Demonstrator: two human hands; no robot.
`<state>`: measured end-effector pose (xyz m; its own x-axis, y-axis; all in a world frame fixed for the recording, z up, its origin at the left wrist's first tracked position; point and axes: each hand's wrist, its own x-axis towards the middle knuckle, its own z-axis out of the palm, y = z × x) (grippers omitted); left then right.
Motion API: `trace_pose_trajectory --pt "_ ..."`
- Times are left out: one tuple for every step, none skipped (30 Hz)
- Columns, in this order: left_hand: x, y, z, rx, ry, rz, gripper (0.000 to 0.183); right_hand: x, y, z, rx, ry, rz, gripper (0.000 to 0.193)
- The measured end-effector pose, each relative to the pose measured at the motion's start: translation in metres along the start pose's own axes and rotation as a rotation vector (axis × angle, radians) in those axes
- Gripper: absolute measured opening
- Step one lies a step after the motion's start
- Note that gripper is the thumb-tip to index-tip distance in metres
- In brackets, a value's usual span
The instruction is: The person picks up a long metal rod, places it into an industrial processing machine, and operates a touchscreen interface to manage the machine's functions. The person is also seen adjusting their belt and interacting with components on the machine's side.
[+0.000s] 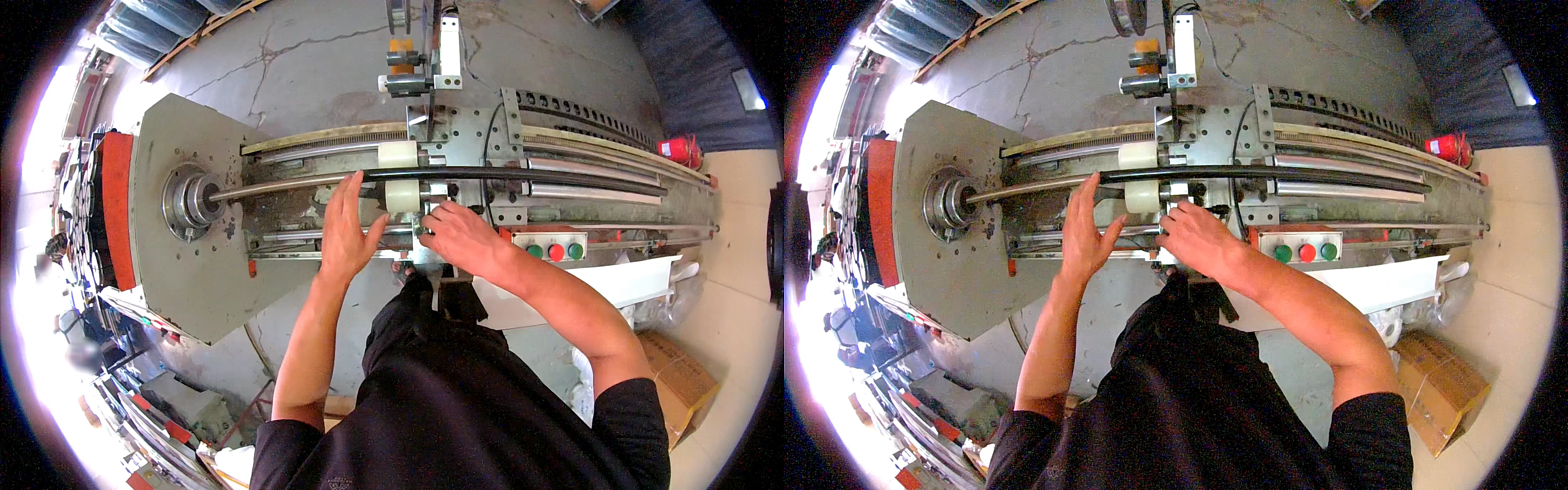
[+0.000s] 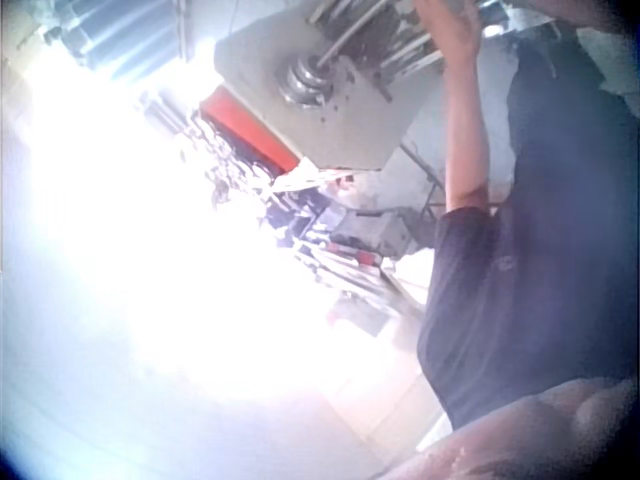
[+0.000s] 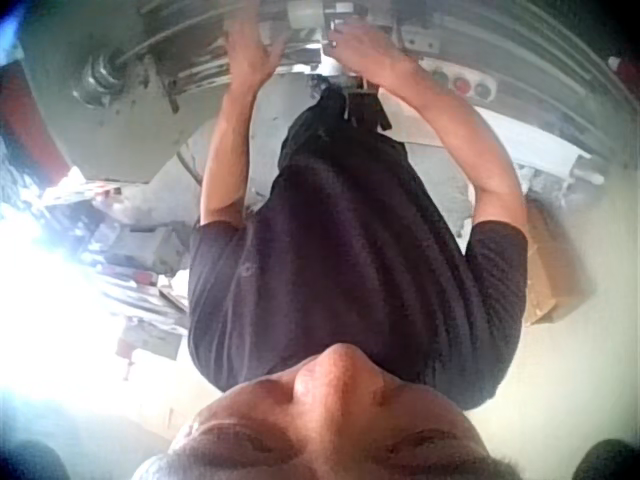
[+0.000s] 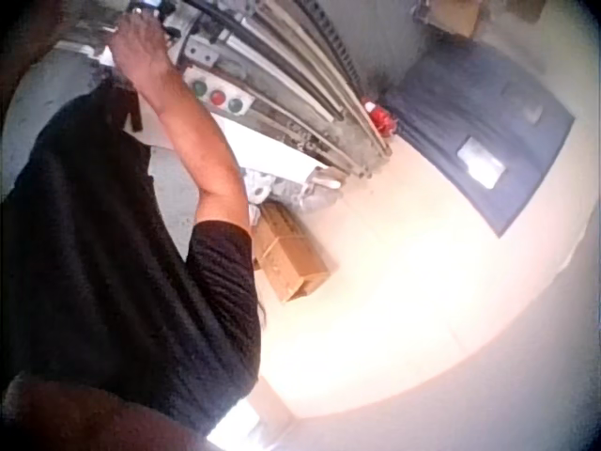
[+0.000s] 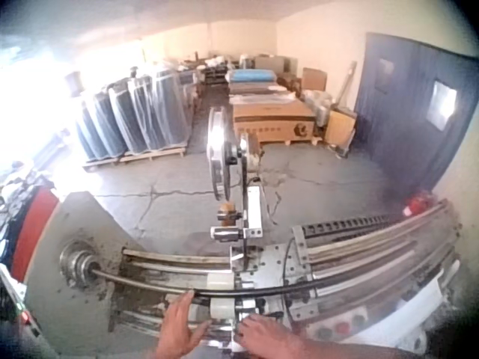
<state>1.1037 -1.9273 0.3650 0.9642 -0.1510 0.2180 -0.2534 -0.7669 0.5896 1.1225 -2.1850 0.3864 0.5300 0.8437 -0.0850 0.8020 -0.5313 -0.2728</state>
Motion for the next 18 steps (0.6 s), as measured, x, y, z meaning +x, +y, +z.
trace_pose_trajectory --pt "0.001 -0.001 -0.001 0.010 0.005 0.011 0.085 0.000 -0.001 -0.004 0.025 -0.020 0.006 0.023" --pt "0.002 -0.002 -0.003 0.002 0.010 0.003 0.084 -0.001 -0.004 -0.008 0.040 0.104 0.066 0.023" --pt "0.003 -0.004 -0.005 -0.005 0.014 -0.002 0.084 0.000 -0.007 -0.011 0.079 0.051 0.218 0.027" --pt "0.003 -0.004 -0.006 -0.014 0.025 -0.012 0.084 0.001 -0.011 -0.014 0.114 -0.064 0.391 0.031" --pt "0.003 -0.005 -0.007 -0.001 0.014 -0.021 0.084 0.002 -0.016 -0.015 0.144 -0.207 0.576 0.036" --pt "0.005 -0.005 -0.007 0.007 0.009 -0.027 0.084 0.005 -0.017 -0.015 0.251 -0.268 0.620 0.050" --pt "0.008 -0.004 -0.006 0.010 -0.003 -0.032 0.083 0.007 -0.020 -0.013 0.235 -0.286 0.625 0.045" --pt "0.011 -0.004 -0.006 0.013 -0.005 -0.021 0.084 0.009 -0.020 -0.010 0.232 -0.263 0.623 0.040" --pt "0.014 -0.003 -0.005 0.012 -0.013 -0.013 0.085 0.010 -0.021 -0.007 0.249 -0.206 0.610 0.035" --pt "0.018 -0.001 -0.005 0.012 -0.021 -0.006 0.086 0.010 -0.020 -0.003 0.126 -0.182 0.515 0.030" --pt "0.023 0.001 -0.005 0.015 -0.050 0.004 0.089 0.009 -0.018 0.001 0.026 -0.124 0.408 0.024" --pt "0.029 0.002 -0.005 0.019 -0.079 0.014 0.092 0.008 -0.016 0.005 -0.067 -0.130 0.318 0.019" --pt "0.035 0.004 -0.006 0.014 -0.102 0.026 0.095 0.006 -0.013 0.008 -0.100 -0.072 0.195 0.018" --pt "0.041 0.006 -0.006 0.035 -0.148 0.054 0.099 0.004 -0.010 0.010 -0.127 -0.081 0.092 0.017" --pt "0.047 0.008 -0.006 0.046 -0.185 0.084 0.103 0.003 -0.007 0.011 -0.155 -0.088 -0.011 0.018" --pt "0.054 0.010 -0.005 0.056 -0.220 0.113 0.108 0.002 -0.005 0.012 -0.149 -0.093 0.009 0.023" --pt "0.061 0.011 -0.003 0.085 -0.252 0.144 0.112 0.001 -0.005 0.012 -0.142 -0.098 0.029 0.028" --pt "0.067 0.010 -0.001 0.114 -0.282 0.172 0.117 0.000 -0.005 0.011 -0.143 -0.072 0.040 0.034"
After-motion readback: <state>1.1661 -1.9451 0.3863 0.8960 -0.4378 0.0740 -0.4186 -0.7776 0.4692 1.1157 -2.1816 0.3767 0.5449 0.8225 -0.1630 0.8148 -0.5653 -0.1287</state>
